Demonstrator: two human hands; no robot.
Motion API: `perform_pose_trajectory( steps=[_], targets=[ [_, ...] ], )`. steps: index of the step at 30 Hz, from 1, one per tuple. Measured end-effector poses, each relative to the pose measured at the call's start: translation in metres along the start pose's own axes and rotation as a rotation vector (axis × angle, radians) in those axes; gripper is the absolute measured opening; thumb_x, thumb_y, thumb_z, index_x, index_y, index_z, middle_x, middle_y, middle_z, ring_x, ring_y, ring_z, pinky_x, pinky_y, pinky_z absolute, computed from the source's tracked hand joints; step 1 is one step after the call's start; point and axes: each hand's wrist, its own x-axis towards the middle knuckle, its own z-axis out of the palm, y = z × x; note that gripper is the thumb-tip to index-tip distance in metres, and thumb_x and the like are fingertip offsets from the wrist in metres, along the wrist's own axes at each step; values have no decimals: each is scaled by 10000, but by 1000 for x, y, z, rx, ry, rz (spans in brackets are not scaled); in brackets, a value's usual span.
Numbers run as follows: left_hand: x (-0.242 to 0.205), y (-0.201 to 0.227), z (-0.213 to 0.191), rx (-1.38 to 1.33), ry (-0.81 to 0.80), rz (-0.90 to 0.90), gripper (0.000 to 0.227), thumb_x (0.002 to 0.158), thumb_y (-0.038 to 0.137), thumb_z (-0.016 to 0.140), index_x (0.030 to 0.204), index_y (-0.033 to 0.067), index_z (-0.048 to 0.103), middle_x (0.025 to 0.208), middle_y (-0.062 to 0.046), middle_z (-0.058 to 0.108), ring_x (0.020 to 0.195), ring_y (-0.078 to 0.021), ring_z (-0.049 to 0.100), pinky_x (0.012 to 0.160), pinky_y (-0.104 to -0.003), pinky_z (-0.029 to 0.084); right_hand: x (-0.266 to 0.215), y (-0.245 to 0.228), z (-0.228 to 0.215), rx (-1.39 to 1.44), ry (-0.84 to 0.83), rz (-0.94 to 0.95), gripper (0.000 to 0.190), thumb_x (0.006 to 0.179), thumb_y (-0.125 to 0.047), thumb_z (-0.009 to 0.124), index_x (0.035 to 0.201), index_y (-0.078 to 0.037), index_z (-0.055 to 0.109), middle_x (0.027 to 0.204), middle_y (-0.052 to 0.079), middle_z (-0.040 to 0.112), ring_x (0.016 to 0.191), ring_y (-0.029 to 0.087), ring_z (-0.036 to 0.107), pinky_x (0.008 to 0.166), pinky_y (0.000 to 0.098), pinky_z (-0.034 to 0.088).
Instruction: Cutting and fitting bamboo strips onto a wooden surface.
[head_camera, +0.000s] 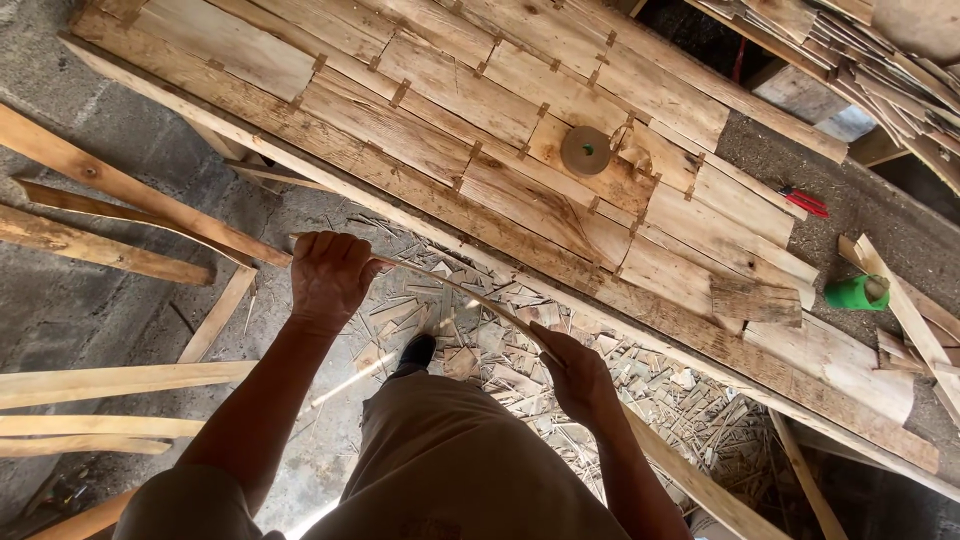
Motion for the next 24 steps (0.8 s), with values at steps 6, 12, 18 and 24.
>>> perform_pose_trajectory(
  steps=[6, 12, 18, 24],
  targets=[
    [-3, 0, 6, 17, 37, -87, 397, 1004, 509, 650, 910, 123, 668, 912, -17, 709, 939, -213, 653, 948, -419, 435, 4, -10, 2, 52, 16, 53, 470, 962, -136, 612, 1425, -223, 610, 1279, 114, 724, 1099, 319, 724, 908, 414, 573],
    [-4, 0, 5, 4, 28, -124, 371, 967, 487, 696, 936, 117, 688, 932, -22, 720, 967, -219, 660, 972, -423, 443, 8, -10, 2, 58, 21, 91, 466, 961, -147, 623, 1421, -226, 617, 1217, 129, 751, 964, 302, 763, 838, 400, 581],
    [-2, 1, 7, -12, 43, -140, 340, 924, 440, 771, 962, 109, 703, 969, -26, 732, 992, -231, 665, 968, -428, 447, 7, -13, 6, 92, 43, 96, 469, 956, -146, 634, 1419, -225, 626, 1137, 152, 766, 820, 273, 747, 764, 385, 573],
    [3, 2, 6, -46, 61, -140, 326, 884, 399, 787, 1005, 107, 709, 1022, -30, 735, 1035, -240, 670, 997, -432, 445, 7, -11, 7, 99, 37, 170, 472, 969, -158, 630, 1434, -243, 616, 1102, 157, 779, 825, 261, 744, 788, 376, 573]
  ],
)
